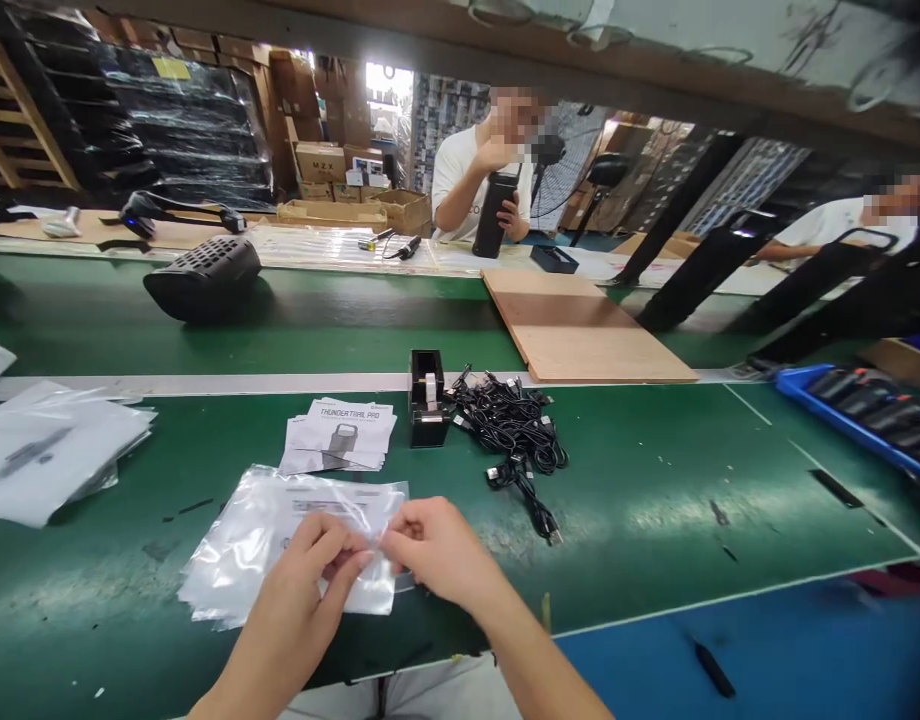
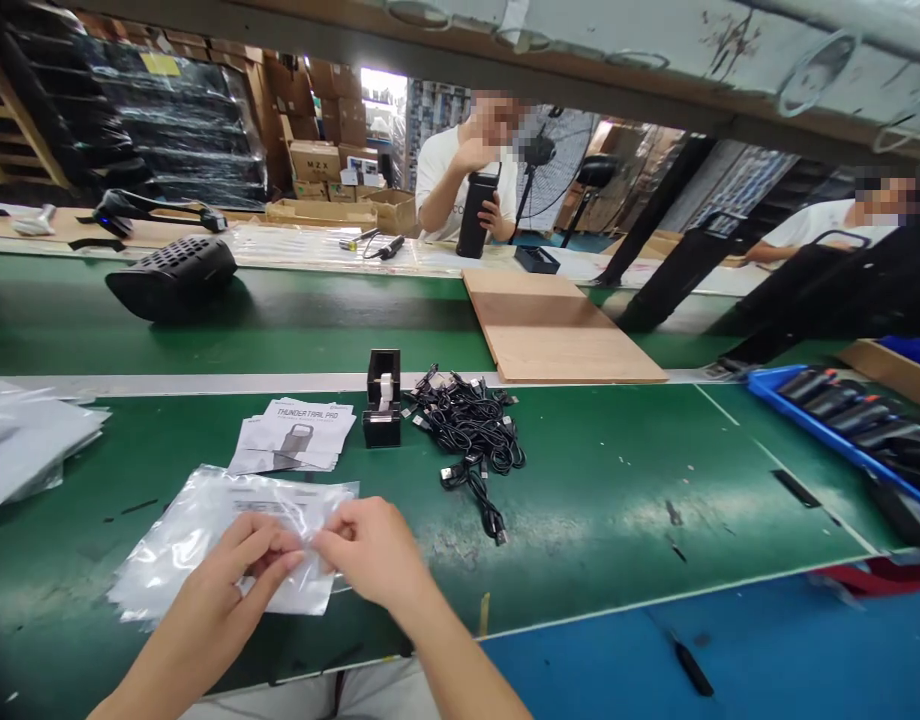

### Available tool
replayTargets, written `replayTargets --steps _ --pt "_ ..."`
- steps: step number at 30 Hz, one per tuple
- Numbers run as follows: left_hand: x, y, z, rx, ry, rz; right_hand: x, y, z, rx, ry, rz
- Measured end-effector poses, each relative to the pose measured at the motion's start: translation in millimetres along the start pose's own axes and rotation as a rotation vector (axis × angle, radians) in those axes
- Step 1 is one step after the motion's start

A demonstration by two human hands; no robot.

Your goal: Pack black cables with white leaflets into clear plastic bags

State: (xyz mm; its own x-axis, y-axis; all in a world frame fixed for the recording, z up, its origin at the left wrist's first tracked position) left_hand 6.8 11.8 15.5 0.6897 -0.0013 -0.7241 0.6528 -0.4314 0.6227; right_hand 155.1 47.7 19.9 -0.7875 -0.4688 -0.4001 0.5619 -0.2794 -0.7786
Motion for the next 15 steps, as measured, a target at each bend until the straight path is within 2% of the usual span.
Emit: replayTargets --steps 2,4,6,8,9,10,12,15 --pt "1.3 -5 0 0.003 -0.034 0.015 8 -12 -6 -0.081 0.108 0.131" --pt "2.5 -10 1 -0.022 -0.054 0.020 3 -14 -1 -0.123 0.235 0.257" --pt "2.8 -14 2 -0.059 -0.052 0.015 -18 1 12 -0.055 0.472 0.374" --pt "2.3 -14 3 -0.094 -0.024 0.008 -51 30 32 0.149 0.792 0.463" --pt "2.3 -13 3 -0.105 -0.008 0.013 -65 46 40 0.204 0.881 0.501" --pt "2.4 -11 3 -0.112 0.007 0.025 -77 62 47 0.235 0.907 0.527" --pt "3.4 -7 2 -0.121 0.026 0.055 -89 86 54 0.292 0.840 0.512" --pt "5.4 -2 0 -0.140 0.024 0.084 -76 89 53 0.286 0.628 0.244"
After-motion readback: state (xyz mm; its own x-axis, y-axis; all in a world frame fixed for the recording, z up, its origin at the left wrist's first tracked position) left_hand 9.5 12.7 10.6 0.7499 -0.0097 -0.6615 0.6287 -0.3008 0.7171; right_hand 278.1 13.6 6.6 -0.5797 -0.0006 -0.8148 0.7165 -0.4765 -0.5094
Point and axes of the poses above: each hand's wrist, its own z-axis away from the middle knuckle, its own x-axis out of the palm, y = z × x, the point moved 2 cm from there along -z, towards the middle knuckle, and after that the axes turned 13 degrees about x, right-handed, at the moved point
